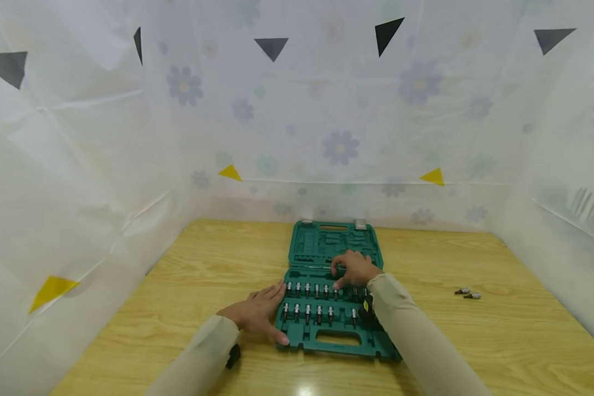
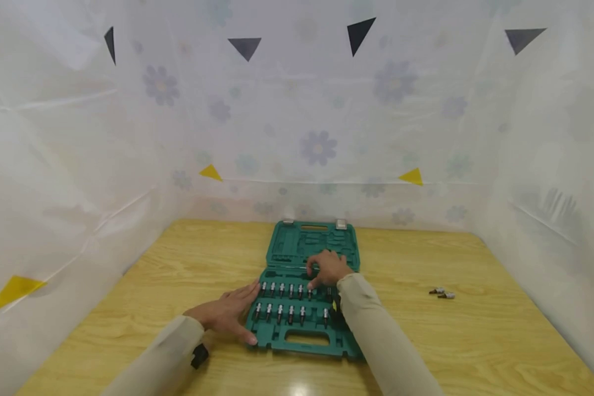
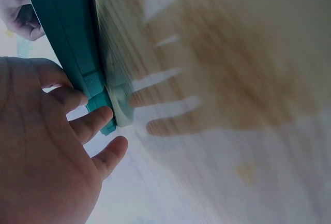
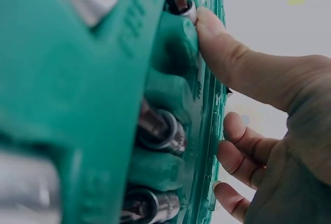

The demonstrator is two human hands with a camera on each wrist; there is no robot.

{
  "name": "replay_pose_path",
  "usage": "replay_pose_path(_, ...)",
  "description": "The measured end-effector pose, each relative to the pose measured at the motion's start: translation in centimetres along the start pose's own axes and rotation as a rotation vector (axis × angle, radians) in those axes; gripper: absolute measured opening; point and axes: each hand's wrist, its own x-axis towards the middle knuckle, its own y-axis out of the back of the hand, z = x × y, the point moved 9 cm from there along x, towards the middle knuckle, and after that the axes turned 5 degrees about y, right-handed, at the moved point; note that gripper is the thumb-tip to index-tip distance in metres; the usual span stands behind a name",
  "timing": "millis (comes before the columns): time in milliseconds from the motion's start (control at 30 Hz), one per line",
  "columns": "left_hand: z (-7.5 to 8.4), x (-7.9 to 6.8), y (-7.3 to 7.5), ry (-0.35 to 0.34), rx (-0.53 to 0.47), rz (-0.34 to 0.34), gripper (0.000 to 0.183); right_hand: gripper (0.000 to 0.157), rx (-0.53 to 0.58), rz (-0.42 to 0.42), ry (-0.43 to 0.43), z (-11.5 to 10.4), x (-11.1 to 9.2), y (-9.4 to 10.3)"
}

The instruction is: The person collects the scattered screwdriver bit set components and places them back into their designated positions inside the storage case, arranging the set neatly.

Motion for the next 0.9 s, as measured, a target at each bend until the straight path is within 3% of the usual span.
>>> replay_pose_path(900,0.06,-0.01,0.11,0.014,0.003,-0.004,0.117,0.022,0.017,0.003,0.020,0.24,-0.15,-0.09)
